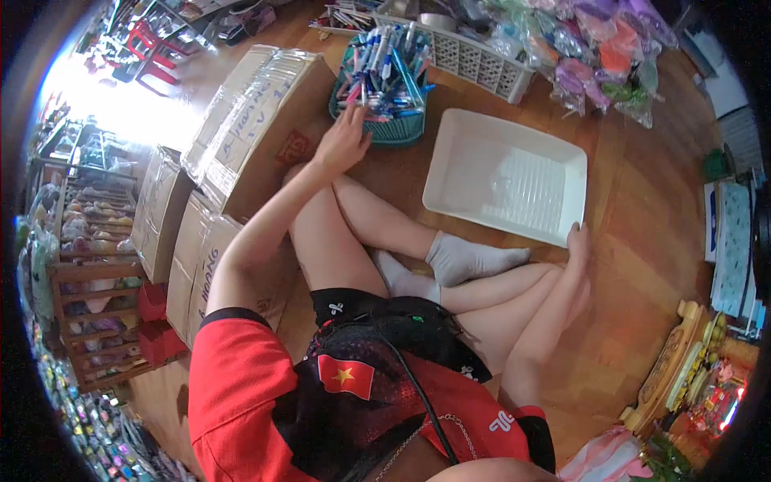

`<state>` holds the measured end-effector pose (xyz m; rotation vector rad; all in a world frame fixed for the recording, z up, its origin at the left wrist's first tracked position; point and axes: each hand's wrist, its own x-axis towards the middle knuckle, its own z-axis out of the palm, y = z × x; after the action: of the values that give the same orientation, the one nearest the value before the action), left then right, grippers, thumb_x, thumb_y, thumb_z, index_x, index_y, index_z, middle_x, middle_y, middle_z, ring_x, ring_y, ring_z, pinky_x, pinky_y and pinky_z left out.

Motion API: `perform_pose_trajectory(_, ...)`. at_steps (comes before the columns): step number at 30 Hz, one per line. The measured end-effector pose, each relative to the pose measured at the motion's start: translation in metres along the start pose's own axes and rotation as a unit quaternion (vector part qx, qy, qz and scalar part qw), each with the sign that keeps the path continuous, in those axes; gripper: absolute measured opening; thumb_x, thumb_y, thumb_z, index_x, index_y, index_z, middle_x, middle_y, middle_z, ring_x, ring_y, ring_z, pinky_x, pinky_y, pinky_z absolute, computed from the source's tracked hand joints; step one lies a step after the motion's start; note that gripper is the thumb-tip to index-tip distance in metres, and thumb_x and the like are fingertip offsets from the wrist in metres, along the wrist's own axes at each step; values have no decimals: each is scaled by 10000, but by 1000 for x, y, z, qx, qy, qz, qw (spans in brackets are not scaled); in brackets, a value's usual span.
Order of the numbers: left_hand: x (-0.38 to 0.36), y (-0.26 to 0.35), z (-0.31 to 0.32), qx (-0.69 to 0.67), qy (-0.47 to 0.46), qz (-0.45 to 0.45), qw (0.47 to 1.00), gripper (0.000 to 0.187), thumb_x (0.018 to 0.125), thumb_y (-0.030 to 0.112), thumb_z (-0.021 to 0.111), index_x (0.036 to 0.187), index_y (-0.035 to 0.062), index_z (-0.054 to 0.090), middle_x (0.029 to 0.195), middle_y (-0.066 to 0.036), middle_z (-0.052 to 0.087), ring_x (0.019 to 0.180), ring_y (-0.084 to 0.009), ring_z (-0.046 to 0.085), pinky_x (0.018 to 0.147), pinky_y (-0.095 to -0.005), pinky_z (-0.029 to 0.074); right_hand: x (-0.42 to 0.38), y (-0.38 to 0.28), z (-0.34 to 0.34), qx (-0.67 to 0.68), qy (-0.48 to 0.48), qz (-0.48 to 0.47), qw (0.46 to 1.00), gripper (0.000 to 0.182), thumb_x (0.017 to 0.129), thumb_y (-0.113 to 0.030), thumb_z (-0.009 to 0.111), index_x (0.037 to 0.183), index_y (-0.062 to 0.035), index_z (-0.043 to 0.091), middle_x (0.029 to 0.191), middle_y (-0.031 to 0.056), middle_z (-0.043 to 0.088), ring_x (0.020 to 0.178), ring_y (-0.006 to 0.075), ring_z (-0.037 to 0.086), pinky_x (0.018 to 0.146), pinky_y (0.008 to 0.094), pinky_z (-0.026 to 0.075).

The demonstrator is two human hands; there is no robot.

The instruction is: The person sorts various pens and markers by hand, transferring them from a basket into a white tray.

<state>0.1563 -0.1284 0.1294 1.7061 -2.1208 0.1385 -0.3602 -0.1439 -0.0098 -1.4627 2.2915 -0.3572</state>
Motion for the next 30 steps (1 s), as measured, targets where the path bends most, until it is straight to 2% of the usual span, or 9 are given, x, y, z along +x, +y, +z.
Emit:
perform_pose_trajectory(4,-2,-11,9,24,4,19,1000,372,792,86,532,1135,0,418,1107,-204,463,1032,-365,469,888,-414,412,-3,1,-1,12,-7,-14,1000,455,884,-295,365,1158,44,494,1147,294,513,1074,432,491,916,465,385)
perform_pose_trajectory(8,-5,-19,1,-41,16,50,998,355,791,-19,475,1140,44,463,1100,-140,487,1024,-328,484,882,-397,420,-3,4,4,31,16,-26,999,457,868,-282,377,1176,40,480,1138,288,525,1074,423,496,915,452,386)
perform_pose_trajectory(11,-6,-30,2,-69,-10,47,996,358,821,-16,479,1166,77,481,1114,-153,499,1066,-329,475,901,-403,412,-12,-4,1,28,28,-13,999,430,863,-258,393,1168,30,485,1128,282,534,1066,417,504,906,448,392)
perform_pose_trajectory(14,-7,-31,2,-70,-28,29,997,397,789,-69,454,1163,58,486,1100,-160,524,1056,-331,489,889,-391,427,-10,4,4,11,30,-23,999,421,858,-264,407,1179,-2,483,1106,272,549,1040,422,518,890,470,401)
perform_pose_trajectory(17,-2,-36,-2,-139,-49,21,989,516,676,-135,452,1155,55,482,1125,-164,543,1082,-335,491,895,-401,419,-4,13,8,7,29,-34,999,421,857,-279,411,1190,-33,483,1092,266,557,1025,426,526,881,489,404)
perform_pose_trajectory(20,-2,-42,-1,-115,-47,44,991,524,657,-154,448,1140,46,494,1142,-173,540,1102,-343,483,898,-406,420,-7,12,6,4,38,-29,999,408,860,-277,406,1187,-48,487,1082,268,561,1013,427,532,876,489,408)
perform_pose_trajectory(24,-11,-53,-14,-122,-68,53,989,500,669,-148,437,1124,45,511,1155,-176,538,1108,-339,487,893,-406,421,-13,14,8,30,52,-46,997,379,864,-264,411,1168,-57,501,1067,268,568,994,424,543,859,476,423)
perform_pose_trajectory(27,-20,-56,-24,-96,-73,58,991,449,698,-123,433,1104,50,517,1138,-175,544,1084,-337,504,875,-405,425,13,47,32,86,63,-105,989,349,869,-249,432,1169,-86,508,1065,258,573,989,417,548,845,461,431)
perform_pose_trajectory(30,-29,-57,-34,-113,-96,41,988,391,725,-100,435,1080,51,500,1103,-175,553,1045,-342,523,859,-406,431,-1,34,21,18,63,-81,995,310,866,-232,463,1136,-92,526,1034,244,591,958,413,562,816,470,438)
